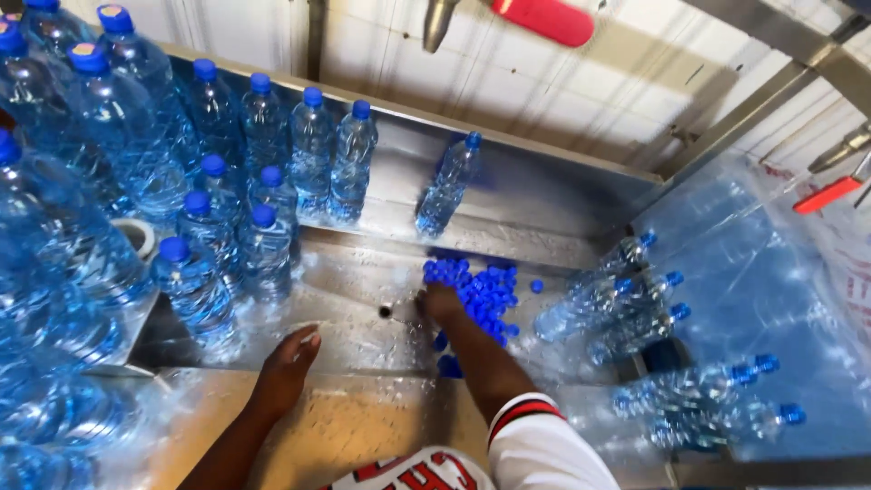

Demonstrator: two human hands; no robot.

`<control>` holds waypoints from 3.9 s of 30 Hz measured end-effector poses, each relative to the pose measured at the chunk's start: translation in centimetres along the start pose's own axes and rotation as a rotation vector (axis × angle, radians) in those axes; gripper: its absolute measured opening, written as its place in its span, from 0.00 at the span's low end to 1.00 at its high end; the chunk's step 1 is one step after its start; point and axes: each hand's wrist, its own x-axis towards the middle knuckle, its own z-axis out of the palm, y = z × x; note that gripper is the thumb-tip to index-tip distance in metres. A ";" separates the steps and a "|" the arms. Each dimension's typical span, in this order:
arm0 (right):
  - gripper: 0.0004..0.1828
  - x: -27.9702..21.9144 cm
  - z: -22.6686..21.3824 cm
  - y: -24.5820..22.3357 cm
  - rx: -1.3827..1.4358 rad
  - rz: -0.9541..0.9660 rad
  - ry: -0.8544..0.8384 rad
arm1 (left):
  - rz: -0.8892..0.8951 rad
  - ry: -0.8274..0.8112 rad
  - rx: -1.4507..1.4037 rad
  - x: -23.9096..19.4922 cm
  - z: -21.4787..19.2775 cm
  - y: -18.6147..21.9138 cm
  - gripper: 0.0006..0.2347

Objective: Filling plastic bottles with water from a tap, capping them, and placing them into large plastic bags.

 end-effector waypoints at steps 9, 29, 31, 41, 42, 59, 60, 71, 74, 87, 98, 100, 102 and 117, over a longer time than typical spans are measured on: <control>0.28 4.5 -18.3 1.9 0.716 0.557 0.327 | -0.150 0.059 -0.044 -0.9 3.5 1.3 0.28; 0.18 12.9 -32.9 6.5 0.106 0.320 0.428 | -0.227 0.268 -0.076 -5.4 5.8 -2.0 0.26; 0.15 10.1 -31.0 4.7 0.034 0.275 0.627 | -0.203 0.264 -0.131 -4.6 6.9 -2.1 0.27; 0.10 -9.9 -34.1 -1.6 0.820 -0.150 0.801 | -0.336 0.144 -0.919 -4.4 10.5 5.9 0.40; 0.10 -11.8 -33.7 -2.3 1.083 -0.159 0.741 | -0.325 0.071 -0.986 -4.6 10.7 6.8 0.41; 0.21 -18.3 -25.6 -3.3 0.510 -0.171 0.751 | -0.346 0.183 -0.750 -4.9 4.7 2.3 0.19; 0.20 -17.8 -24.8 -3.3 0.487 -0.343 0.892 | -0.355 0.130 -0.697 -4.8 4.4 1.8 0.21; 0.26 -17.4 -32.5 -9.9 0.513 -0.568 0.826 | -0.568 0.022 -0.815 -2.4 -1.3 -0.9 0.28; 0.31 -15.4 -30.2 -10.9 0.553 -0.427 0.834 | -0.413 0.008 -0.781 -2.4 -1.9 -2.2 0.24; 0.18 -6.2 -40.0 -17.1 1.181 0.319 -0.078 | 0.253 0.361 0.147 -1.4 -6.8 -4.2 0.50; 0.26 3.7 -38.4 -33.1 0.386 -0.035 -0.014 | 0.169 0.127 0.348 4.2 -3.4 -8.1 0.26; 0.26 4.9 -36.9 -33.3 0.390 -0.025 -0.008 | 0.212 0.050 0.385 4.4 -3.4 -8.2 0.28; 0.28 6.4 -35.3 -33.1 0.465 -0.099 0.143 | 0.235 0.023 0.302 4.5 -3.9 -6.7 0.40; 0.28 -9.4 -5.2 -2.8 0.106 0.147 -0.379 | -0.104 0.141 0.151 2.3 -1.1 -1.0 0.44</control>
